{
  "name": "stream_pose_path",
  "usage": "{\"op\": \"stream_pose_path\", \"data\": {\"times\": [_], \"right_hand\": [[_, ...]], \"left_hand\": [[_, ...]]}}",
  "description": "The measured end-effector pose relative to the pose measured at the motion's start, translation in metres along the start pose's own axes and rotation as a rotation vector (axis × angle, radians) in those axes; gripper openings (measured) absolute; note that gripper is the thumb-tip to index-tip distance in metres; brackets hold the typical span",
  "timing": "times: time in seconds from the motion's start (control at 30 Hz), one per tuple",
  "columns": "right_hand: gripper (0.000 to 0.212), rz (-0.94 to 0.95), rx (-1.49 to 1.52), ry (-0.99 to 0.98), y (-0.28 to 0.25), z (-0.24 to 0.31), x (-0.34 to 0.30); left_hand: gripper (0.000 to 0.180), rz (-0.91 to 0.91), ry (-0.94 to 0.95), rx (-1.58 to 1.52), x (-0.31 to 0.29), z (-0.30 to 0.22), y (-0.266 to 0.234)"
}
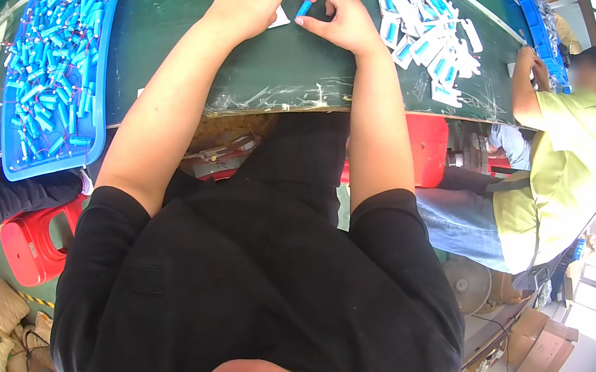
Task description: Assembling small electronic components into white plastic frames on an assembly line.
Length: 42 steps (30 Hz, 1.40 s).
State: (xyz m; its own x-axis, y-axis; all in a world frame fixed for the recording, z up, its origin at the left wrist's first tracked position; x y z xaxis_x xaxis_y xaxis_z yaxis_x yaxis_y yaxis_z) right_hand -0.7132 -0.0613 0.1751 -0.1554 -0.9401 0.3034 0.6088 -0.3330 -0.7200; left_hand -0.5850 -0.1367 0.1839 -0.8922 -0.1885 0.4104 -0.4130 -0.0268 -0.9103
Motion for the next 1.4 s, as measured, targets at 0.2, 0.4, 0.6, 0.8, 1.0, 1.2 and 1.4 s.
{"op": "stream_pose_path", "data": {"times": [0.2, 0.4, 0.6, 0.8, 1.0, 1.2, 1.4], "right_hand": [[0.045, -0.017, -0.024, -0.019, 0.001, -0.005, -0.001], [0.039, -0.049, -0.01, -0.11, -0.001, -0.003, -0.003], [0.036, -0.173, 0.274, -0.098, 0.011, 0.029, 0.021], [0.037, -0.069, 0.188, -0.142, 0.008, 0.021, -0.001], [0.039, 0.071, 0.134, -0.161, 0.026, 0.024, 0.007], [0.045, 0.188, 0.14, -0.203, 0.037, 0.017, 0.008], [0.05, 0.096, 0.064, -0.259, 0.026, 0.037, -0.004]], "left_hand": [[0.015, -0.042, -0.033, -0.111, -0.004, 0.014, -0.004], [0.016, -0.187, 0.028, -0.471, -0.002, 0.027, -0.005], [0.033, -0.424, -0.178, -1.777, -0.011, 0.083, 0.024], [0.028, -0.106, 0.177, -2.211, -0.066, -0.056, -0.064], [0.007, 0.808, -0.235, -1.737, -0.232, -0.103, 0.016], [0.028, 0.674, -0.626, -0.389, -0.313, 0.006, 0.125], [0.038, 1.018, -0.438, -0.207, -0.288, -0.028, 0.128]]}}
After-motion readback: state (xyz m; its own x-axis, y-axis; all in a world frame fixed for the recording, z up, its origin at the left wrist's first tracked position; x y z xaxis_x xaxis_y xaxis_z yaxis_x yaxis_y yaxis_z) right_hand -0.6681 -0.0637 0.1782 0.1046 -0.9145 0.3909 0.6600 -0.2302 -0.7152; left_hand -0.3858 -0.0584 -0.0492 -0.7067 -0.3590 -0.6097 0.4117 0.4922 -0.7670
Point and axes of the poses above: each hand's wrist, its own x-axis towards the middle knuckle, its own y-axis out of the palm, z = x × y, the point moved 9 cm from there along x, towards the middle knuckle, and after that the axes turned 6 degrees about y, right-handed, at the moved point
